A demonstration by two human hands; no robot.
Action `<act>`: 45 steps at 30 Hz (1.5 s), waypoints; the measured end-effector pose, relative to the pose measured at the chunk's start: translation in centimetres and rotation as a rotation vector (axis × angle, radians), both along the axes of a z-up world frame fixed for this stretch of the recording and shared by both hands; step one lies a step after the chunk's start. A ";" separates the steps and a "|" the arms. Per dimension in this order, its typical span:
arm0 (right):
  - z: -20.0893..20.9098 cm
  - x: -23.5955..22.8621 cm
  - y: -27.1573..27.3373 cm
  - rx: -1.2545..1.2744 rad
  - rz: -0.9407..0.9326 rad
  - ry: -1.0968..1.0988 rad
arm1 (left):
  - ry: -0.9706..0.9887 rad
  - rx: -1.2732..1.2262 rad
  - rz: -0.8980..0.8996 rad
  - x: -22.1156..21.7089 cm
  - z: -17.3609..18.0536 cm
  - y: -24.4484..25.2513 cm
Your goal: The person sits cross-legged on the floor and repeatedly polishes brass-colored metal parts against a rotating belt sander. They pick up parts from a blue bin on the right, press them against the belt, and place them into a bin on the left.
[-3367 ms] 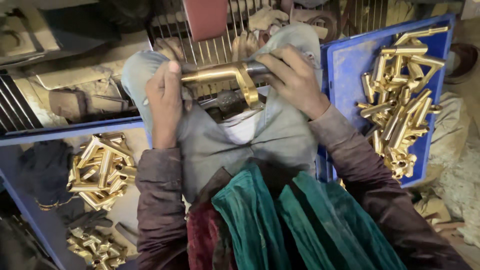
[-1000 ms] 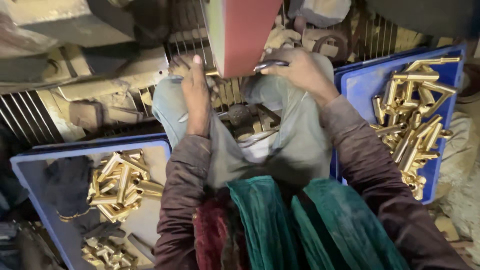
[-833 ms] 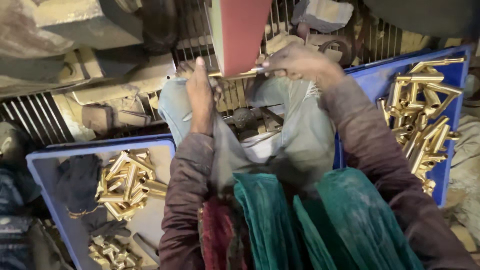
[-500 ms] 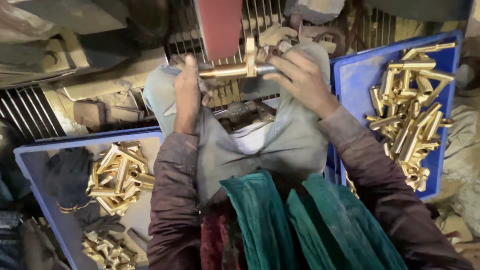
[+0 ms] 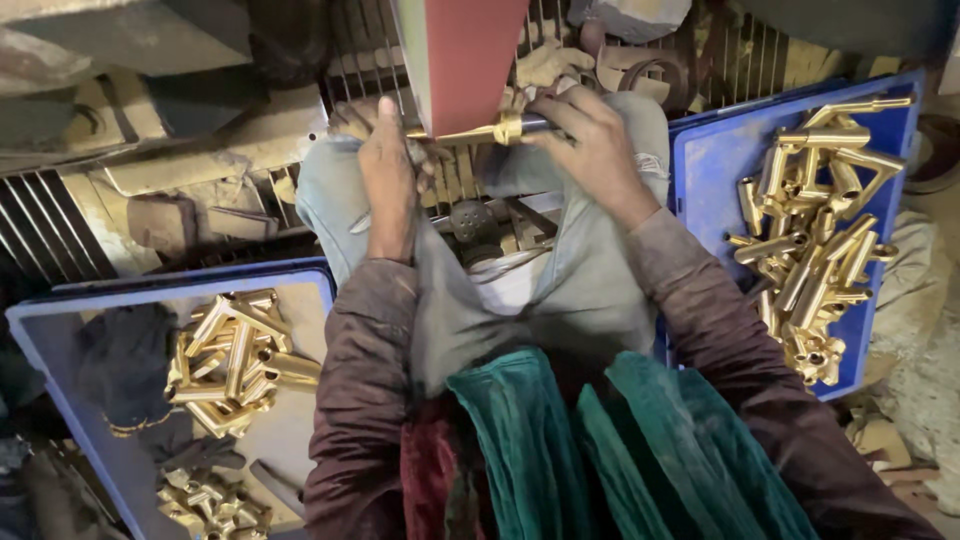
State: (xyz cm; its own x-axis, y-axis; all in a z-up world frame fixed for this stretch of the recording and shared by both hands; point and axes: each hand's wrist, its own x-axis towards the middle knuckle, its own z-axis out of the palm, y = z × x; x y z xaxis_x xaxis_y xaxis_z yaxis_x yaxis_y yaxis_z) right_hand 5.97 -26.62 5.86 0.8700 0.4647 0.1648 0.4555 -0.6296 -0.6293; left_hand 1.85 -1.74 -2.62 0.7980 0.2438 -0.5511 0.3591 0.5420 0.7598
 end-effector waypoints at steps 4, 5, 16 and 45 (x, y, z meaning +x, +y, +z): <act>-1.0 2.0 -0.7 0.027 0.064 0.192 | 0.042 0.038 0.019 0.6 -0.9 0.0; -1.4 2.6 -1.1 0.022 0.086 0.238 | 0.032 0.039 0.028 0.7 -1.0 -0.1; 0.3 -0.7 -2.0 0.015 -0.070 0.800 | -0.014 0.130 -0.128 -1.7 4.7 1.8; 5.1 -17.8 2.8 1.295 -0.159 1.838 | -0.611 0.944 -0.704 -13.4 15.4 3.4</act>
